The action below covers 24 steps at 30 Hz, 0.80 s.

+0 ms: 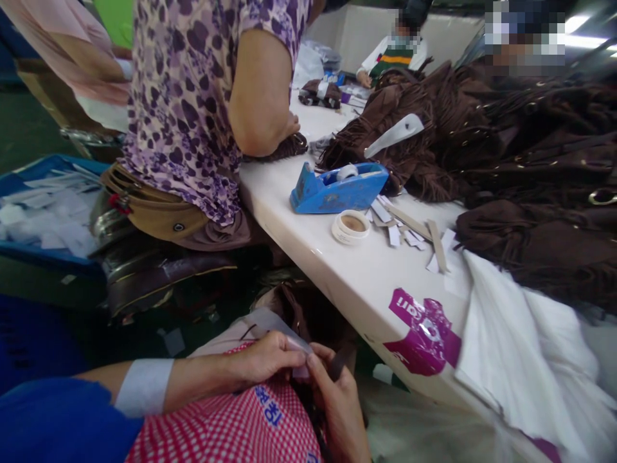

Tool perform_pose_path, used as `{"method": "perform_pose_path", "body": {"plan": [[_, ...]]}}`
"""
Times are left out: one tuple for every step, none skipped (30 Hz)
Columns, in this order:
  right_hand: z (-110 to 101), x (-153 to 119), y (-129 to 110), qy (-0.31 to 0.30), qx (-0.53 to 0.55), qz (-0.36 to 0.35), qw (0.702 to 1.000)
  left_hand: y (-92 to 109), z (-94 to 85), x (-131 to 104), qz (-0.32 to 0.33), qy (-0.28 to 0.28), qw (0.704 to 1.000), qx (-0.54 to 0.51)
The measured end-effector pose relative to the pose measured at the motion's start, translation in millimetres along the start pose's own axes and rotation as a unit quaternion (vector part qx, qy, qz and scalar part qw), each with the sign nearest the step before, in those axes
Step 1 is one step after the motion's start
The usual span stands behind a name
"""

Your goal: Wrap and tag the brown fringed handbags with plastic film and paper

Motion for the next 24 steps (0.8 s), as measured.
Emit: {"method": "perform_pose_path", "body": {"plan": [[1.3, 0.8, 2.8, -0.007, 0.026, 0.016, 1.0, 0.7, -0.3, -0.2, 0.003, 0.0, 1.0, 0.003], [2.3, 1.8, 5.0, -0.011, 0.051, 0.028, 0.998, 1.3, -0.3, -0.2, 0.005, -0.001, 1.0, 0.006], [2.6, 2.8, 6.0, -0.009, 0.072, 0.032, 0.997, 1.9, 0.0, 0.0, 0.007, -0.003, 1.0, 0.008], [2.1, 3.9, 6.0, -0.003, 0.082, 0.029, 0.996, 2.5, 0.4, 0.4, 0.007, -0.004, 1.0, 0.007], [1.0, 4.9, 5.7, 0.007, 0.085, 0.026, 0.996, 3.2, 0.7, 0.8, 0.008, -0.004, 1.0, 0.003], [0.4, 5.7, 5.5, 0.016, 0.084, 0.024, 0.996, 4.1, 0.4, 1.4, 0.011, 0.001, 1.0, -0.002], [-0.2, 6.2, 5.5, 0.025, 0.083, 0.023, 0.996, 5.0, 0.1, 1.9, 0.013, 0.005, 1.0, -0.005], [-0.5, 6.6, 5.7, 0.032, 0.081, 0.023, 0.996, 5.6, -0.2, 2.3, 0.015, 0.008, 1.0, -0.002], [-1.0, 6.9, 5.9, 0.04, 0.081, 0.024, 0.996, 5.8, -0.6, 2.3, 0.015, 0.011, 1.0, 0.007], [-1.7, 7.1, 6.1, 0.047, 0.082, 0.024, 0.995, 5.5, -1.7, 1.9, 0.014, 0.014, 1.0, 0.017], [-2.7, 7.2, 6.3, 0.053, 0.082, 0.025, 0.995, 4.6, -2.7, 0.6, 0.011, 0.014, 0.999, 0.026], [-4.6, 7.2, 6.3, 0.062, 0.082, 0.025, 0.994, 3.7, -4.0, -1.6, 0.006, 0.012, 0.999, 0.035], [-7.6, 7.1, 6.3, 0.074, 0.083, 0.026, 0.993, 3.4, -5.8, -5.0, 0.001, 0.011, 0.999, 0.051], [-10.9, 6.9, 6.5, 0.088, 0.089, 0.03, 0.992, 5.2, -7.7, -9.5, 0.003, 0.01, 0.996, 0.084], [-14.1, 6.6, 6.6, 0.101, 0.1, 0.036, 0.989, 11.4, -9.2, -15.1, 0.022, 0.009, 0.99, 0.14], [-16.4, 6.4, 6.7, 0.109, 0.113, 0.043, 0.987, 23.0, -9.6, -21.6, 0.066, 0.01, 0.974, 0.218], [-17.4, 6.3, 6.4, 0.114, 0.127, 0.049, 0.984, 38.8, -7.3, -29.3, 0.133, 0.013, 0.942, 0.308], [-17.1, 6.4, 5.7, 0.115, 0.138, 0.056, 0.982, 56.2, -2.2, -38.4, 0.212, 0.019, 0.893, 0.397], [-15.5, 6.7, 4.2, 0.111, 0.146, 0.059, 0.981, 71.6, 5.1, -47.5, 0.289, 0.023, 0.833, 0.471], [-12.9, 7.1, 2.2, 0.105, 0.151, 0.061, 0.981, 83.1, 12.7, -54.8, 0.353, 0.027, 0.775, 0.523], [-10.0, 7.3, 0.1, 0.1, 0.153, 0.061, 0.981, 89.8, 19.2, -58.1, 0.396, 0.025, 0.732, 0.554], [-7.0, 7.3, -1.5, 0.094, 0.155, 0.061, 0.982, 92.6, 24.1, -57.1, 0.421, 0.017, 0.708, 0.567], [-4.4, 7.1, -2.6, 0.09, 0.156, 0.062, 0.982, 93.4, 27.0, -52.7, 0.433, 0.008, 0.706, 0.561], [-2.6, 6.6, -2.8, 0.088, 0.158, 0.06, 0.982, 93.3, 27.4, -45.7, 0.435, 0.001, 0.724, 0.535]]}}
Point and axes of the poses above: each hand's wrist, its own x-axis towards the middle knuckle, its own z-axis out of the palm, y = z × x, the point moved 8 cm from there along x, towards the middle knuckle, and after that the axes turned 1 degree about -x, right-handed, at the moved point
